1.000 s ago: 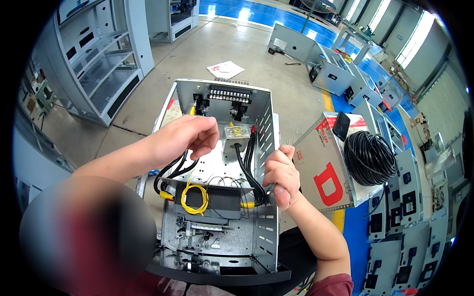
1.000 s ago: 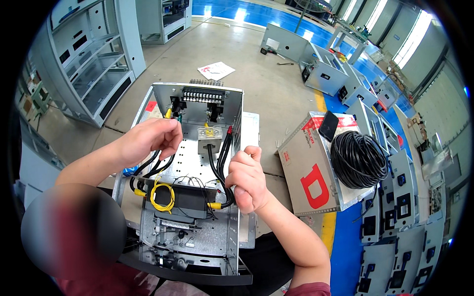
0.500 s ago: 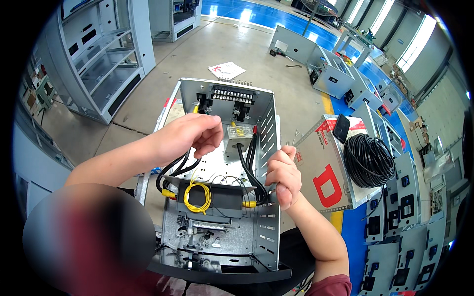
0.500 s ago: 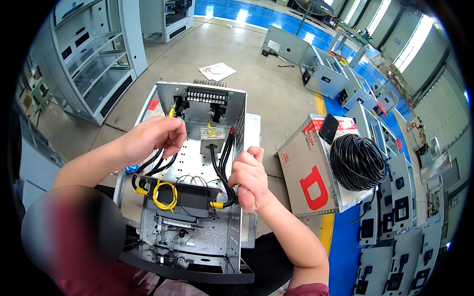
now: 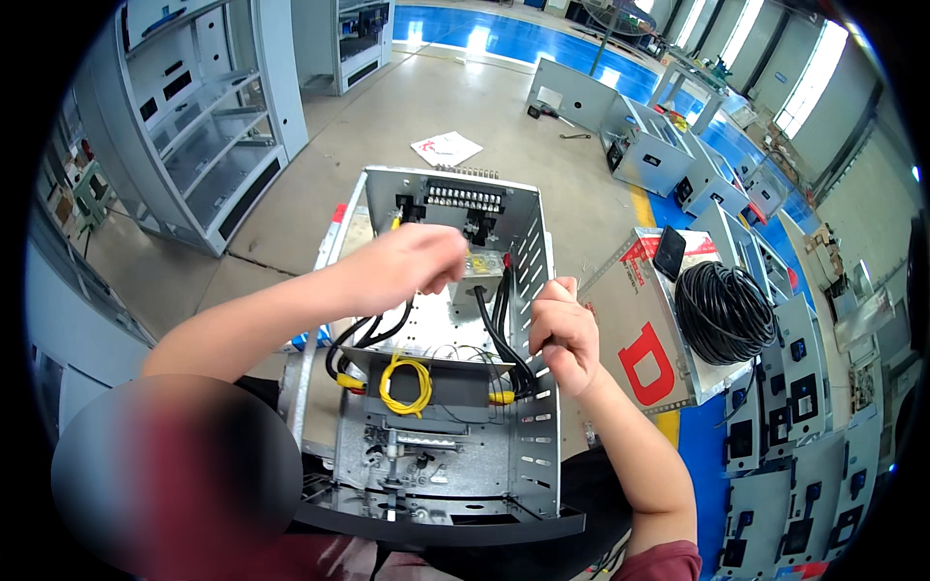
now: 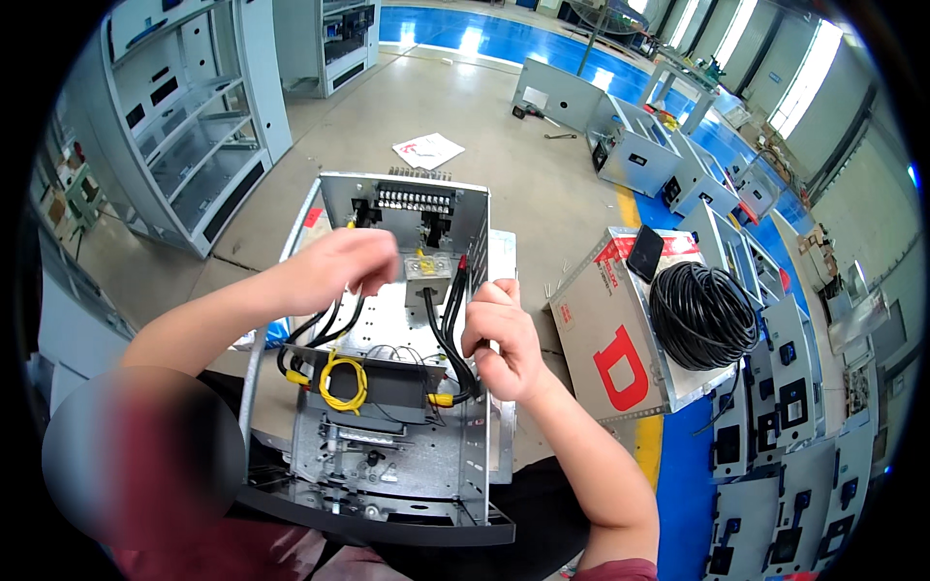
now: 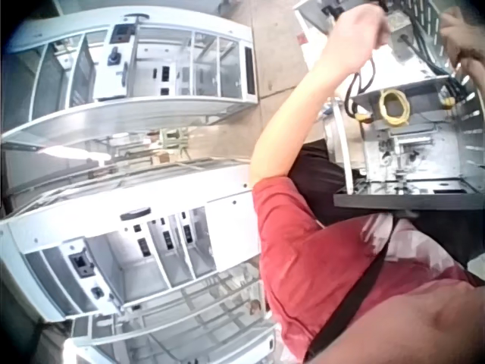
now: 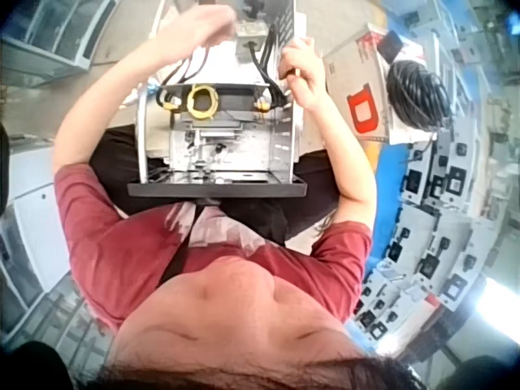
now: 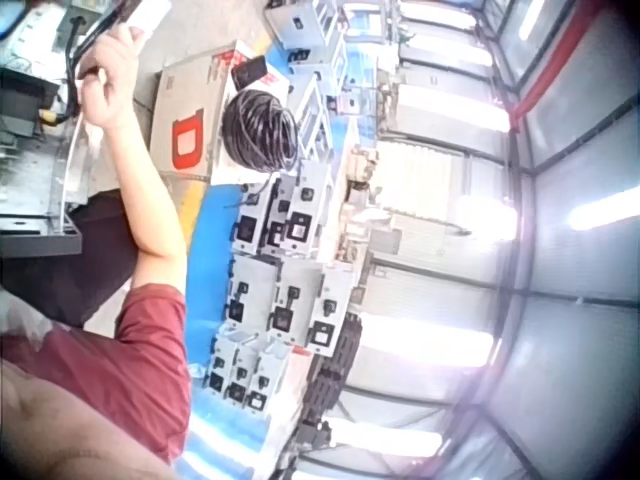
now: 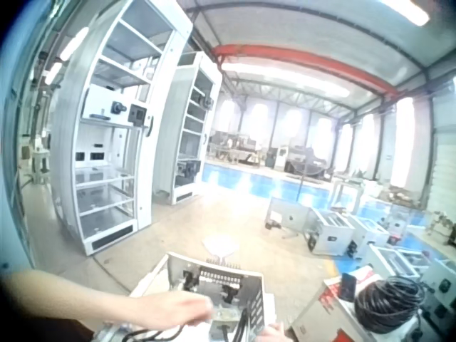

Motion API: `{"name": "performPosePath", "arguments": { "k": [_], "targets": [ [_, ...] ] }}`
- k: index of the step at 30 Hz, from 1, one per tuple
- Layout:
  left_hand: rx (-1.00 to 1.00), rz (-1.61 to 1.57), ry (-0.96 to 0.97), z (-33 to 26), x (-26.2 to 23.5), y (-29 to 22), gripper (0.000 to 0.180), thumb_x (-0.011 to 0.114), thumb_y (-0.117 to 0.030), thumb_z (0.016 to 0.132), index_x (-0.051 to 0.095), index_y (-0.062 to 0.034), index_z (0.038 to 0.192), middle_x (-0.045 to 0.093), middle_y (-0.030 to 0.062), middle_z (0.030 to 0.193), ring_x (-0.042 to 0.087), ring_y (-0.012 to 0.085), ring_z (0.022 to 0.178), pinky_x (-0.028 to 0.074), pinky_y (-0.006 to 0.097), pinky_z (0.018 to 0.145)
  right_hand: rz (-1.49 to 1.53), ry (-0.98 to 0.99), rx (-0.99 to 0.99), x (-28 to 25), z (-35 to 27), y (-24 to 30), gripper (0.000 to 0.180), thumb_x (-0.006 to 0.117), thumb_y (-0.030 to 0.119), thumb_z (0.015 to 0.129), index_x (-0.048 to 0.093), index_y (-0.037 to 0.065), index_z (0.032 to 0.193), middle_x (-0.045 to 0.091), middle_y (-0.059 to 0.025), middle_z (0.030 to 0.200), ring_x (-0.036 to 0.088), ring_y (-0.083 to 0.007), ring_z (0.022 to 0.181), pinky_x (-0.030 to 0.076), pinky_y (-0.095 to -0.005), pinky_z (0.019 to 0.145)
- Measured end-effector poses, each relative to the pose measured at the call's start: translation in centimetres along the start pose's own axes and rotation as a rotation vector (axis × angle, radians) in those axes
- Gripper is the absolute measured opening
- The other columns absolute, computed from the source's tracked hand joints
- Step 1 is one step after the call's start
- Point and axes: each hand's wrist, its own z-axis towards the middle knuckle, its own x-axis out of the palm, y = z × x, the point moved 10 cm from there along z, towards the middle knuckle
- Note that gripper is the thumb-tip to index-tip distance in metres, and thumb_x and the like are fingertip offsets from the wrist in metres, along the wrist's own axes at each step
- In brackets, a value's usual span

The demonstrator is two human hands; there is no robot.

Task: The person sits on the floor and works on an open electrical cabinet, connecting yellow and black cables to a terminal block and tightening screws with a wrench. The person also handles a small white box and a blue box during the process.

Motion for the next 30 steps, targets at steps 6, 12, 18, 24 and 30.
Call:
{"name": "performPosePath", "arguments": {
  "k": [6, 12, 18, 24, 30],
  "targets": [
    [-0.073, 1.046, 0.036, 5.5, 1.8, 0.2, 0.059, 0.069, -0.052, 0.092, 0.069, -0.0003, 0.12, 0.07, 0.0194, 0.114, 0.066, 0.0364, 0.116, 0.055, 0.047, 0.099, 0.0, 0.045, 0.119, 0.0, 0.7, -0.3, 0.008, 0.052, 0.016, 0.061, 0.055, 0.01, 0.065, 0.054, 0.0006, 0.068, 0.05, -0.0209, 0.078, 0.033, -0.0362, 0.088],
    [-0.215, 0.983, 0.296, 6.1, 1.4, 5.5, 0.061, 0.078, -0.05, 0.083, 0.073, -0.0027, 0.121, 0.076, 0.0191, 0.112, 0.073, 0.0352, 0.109, 0.058, 0.045, 0.096, 0.018, 0.023, 0.232, 0.6, 0.1, -0.7, 0.014, 0.051, 0.02, 0.063, 0.056, 0.008, 0.067, 0.054, -0.0019, 0.07, 0.048, -0.0221, 0.083, 0.033, -0.0371, 0.088],
    [-0.094, 0.907, 0.191, 6.6, 1.1, 3.8, 0.05, 0.081, -0.039, 0.078, 0.073, -0.0083, 0.116, 0.076, 0.0142, 0.108, 0.073, 0.0327, 0.105, 0.057, 0.044, 0.088, 0.049, 0.012, 0.286, 0.8, -0.2, -0.7, 0.021, 0.051, 0.025, 0.07, 0.058, 0.005, 0.073, 0.055, -0.0042, 0.072, 0.046, -0.0225, 0.088, 0.037, -0.0336, 0.082],
    [0.068, 0.662, 0.185, 5.6, 1.2, 1.6, 0.046, 0.082, -0.031, 0.074, 0.067, -0.0028, 0.107, 0.074, 0.0161, 0.101, 0.071, 0.0327, 0.095, 0.055, 0.043, 0.08, -0.032, 0.131, 0.434, 1.2, 0.3, -0.1, 0.019, 0.052, 0.019, 0.074, 0.063, 0.004, 0.077, 0.057, -0.005, 0.079, 0.049, -0.0235, 0.093, 0.041, -0.0339, 0.084],
    [0.092, 0.616, 0.208, 6.2, 1.9, 1.5, 0.046, 0.082, -0.032, 0.073, 0.065, 0.0006, 0.101, 0.073, 0.0165, 0.096, 0.07, 0.031, 0.091, 0.055, 0.042, 0.078, -0.177, 0.254, 0.54, 1.5, 0.3, 0.4, 0.019, 0.049, 0.007, 0.074, 0.066, 0.005, 0.083, 0.063, -0.0067, 0.088, 0.05, -0.024, 0.1, 0.042, -0.0353, 0.091]
  ]
}}
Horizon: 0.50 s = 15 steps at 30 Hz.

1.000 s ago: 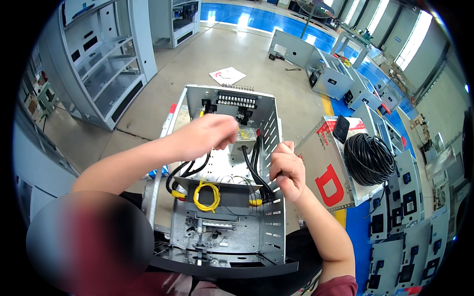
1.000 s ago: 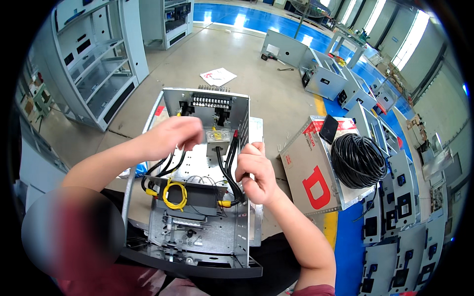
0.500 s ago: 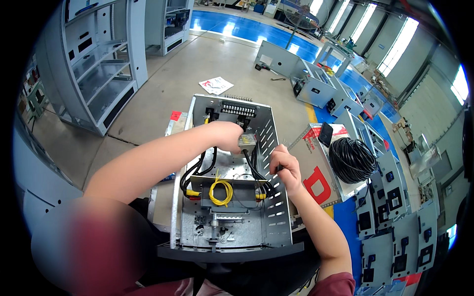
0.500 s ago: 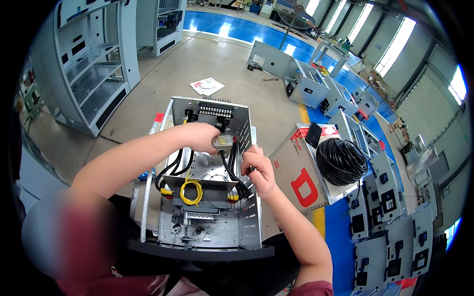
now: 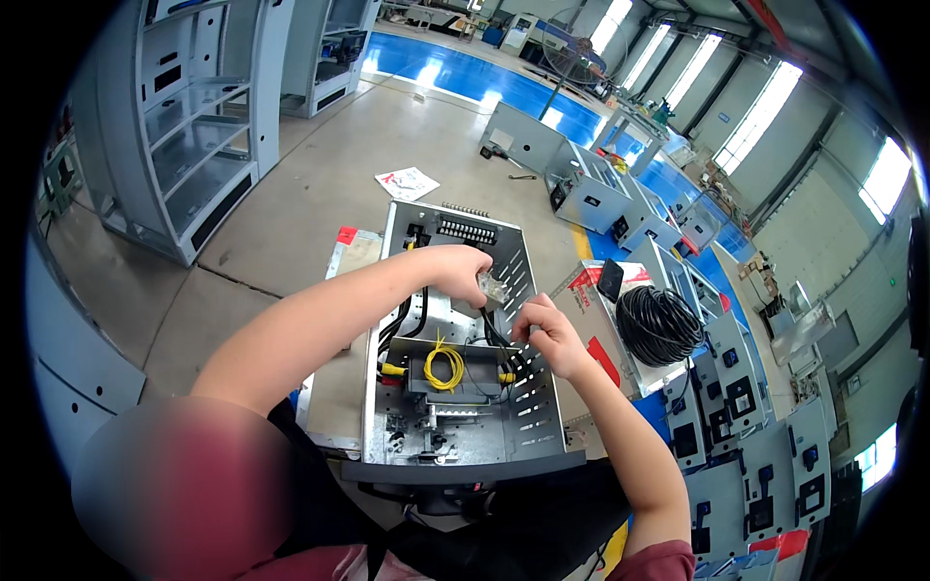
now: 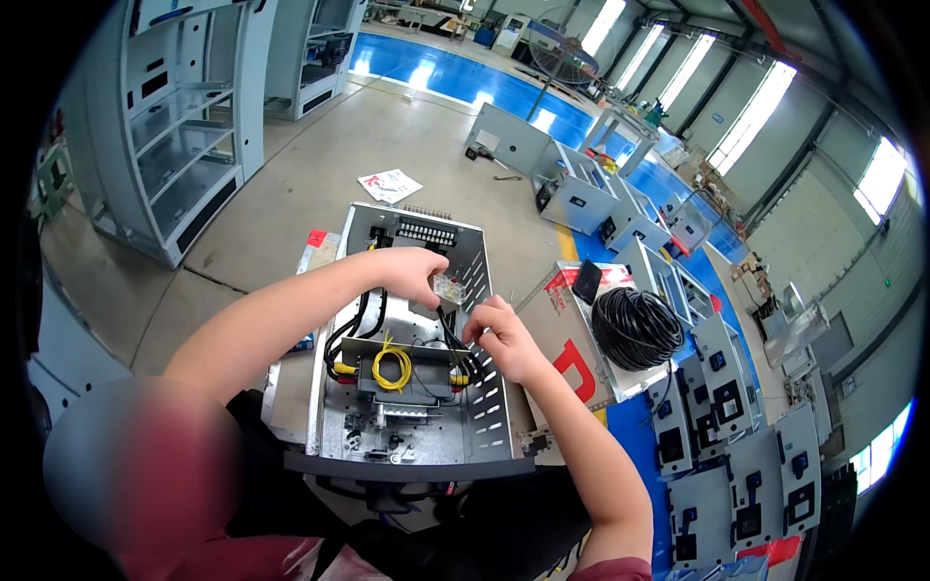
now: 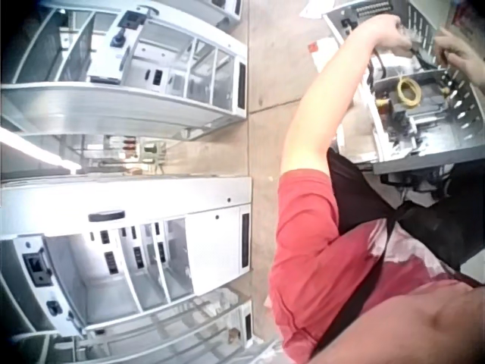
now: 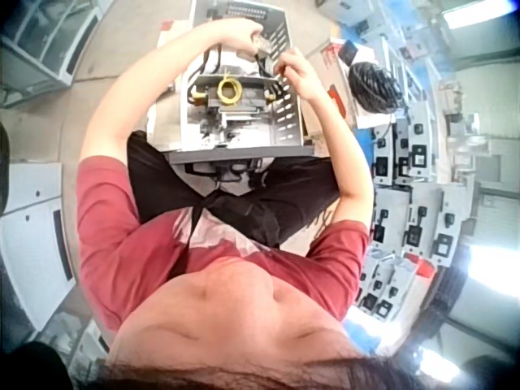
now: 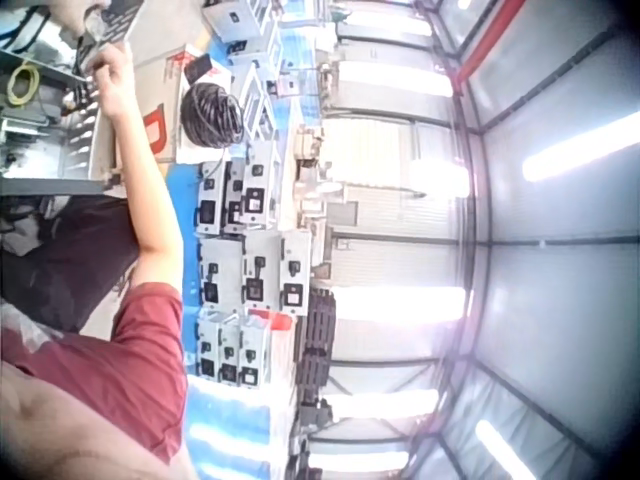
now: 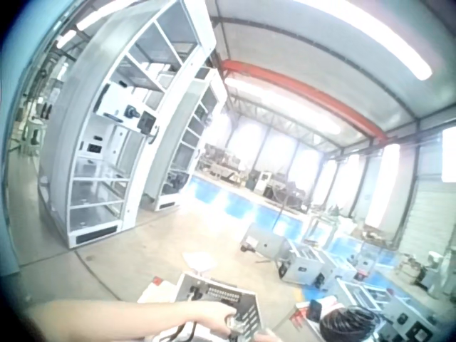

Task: The person sits on the floor and works on an open electrical cabinet, connecting yellow and black cables to a terminal block and tightening screws with a wrench. The person also handles a small white box and a blue box during the process.

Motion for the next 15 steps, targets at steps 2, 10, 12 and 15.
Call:
{"name": "performPosePath", "arguments": {
  "k": [2, 10, 12, 15],
  "targets": [
    [-0.013, -0.017, 0.03, 0.2, 0.3, 0.6, 0.046, 0.084, -0.031, 0.073, 0.064, 0.0012, 0.098, 0.072, 0.0148, 0.092, 0.069, 0.0271, 0.087, 0.054, 0.04, 0.076, 0.026, -0.022, -0.006, 0.2, 0.2, 0.7, 0.018, 0.049, 0.008, 0.076, 0.066, 0.005, 0.082, 0.063, -0.0061, 0.09, 0.051, -0.0241, 0.102, 0.043, -0.0358, 0.093],
    [0.036, -0.135, 0.176, -1.0, 2.0, -1.4, 0.043, 0.085, -0.031, 0.074, 0.066, 0.0009, 0.096, 0.072, 0.0135, 0.086, 0.07, 0.0236, 0.081, 0.054, 0.039, 0.072, -0.214, 0.0, 0.068, -0.7, 2.1, 1.2, 0.051, 0.071, 0.012, 0.079, 0.054, 0.007, 0.128, 0.062, -0.011, 0.122, 0.057, -0.0287, 0.121, 0.036, -0.0427, 0.11],
    [0.048, -0.132, 0.2, -1.9, 2.2, -2.0, 0.045, 0.083, -0.029, 0.074, 0.067, 0.0019, 0.104, 0.073, 0.0134, 0.092, 0.069, 0.0238, 0.085, 0.054, 0.038, 0.076, -0.45, 0.086, -0.035, 0.4, 3.3, 1.6, 0.045, 0.074, 0.017, 0.079, 0.063, 0.008, 0.122, 0.067, -0.0103, 0.122, 0.058, -0.0279, 0.12, 0.037, -0.0451, 0.109],
    [0.154, -0.067, 0.15, 0.2, 2.6, -2.9, 0.054, 0.082, -0.03, 0.075, 0.069, 0.0026, 0.116, 0.076, 0.0159, 0.1, 0.072, 0.0272, 0.09, 0.055, 0.039, 0.081, -0.577, 0.089, 0.05, 0.0, 4.5, 0.0, 0.04, 0.074, 0.024, 0.079, 0.07, 0.008, 0.116, 0.071, -0.0082, 0.116, 0.059, -0.0277, 0.118, 0.037, -0.0456, 0.107]
  ]
}}
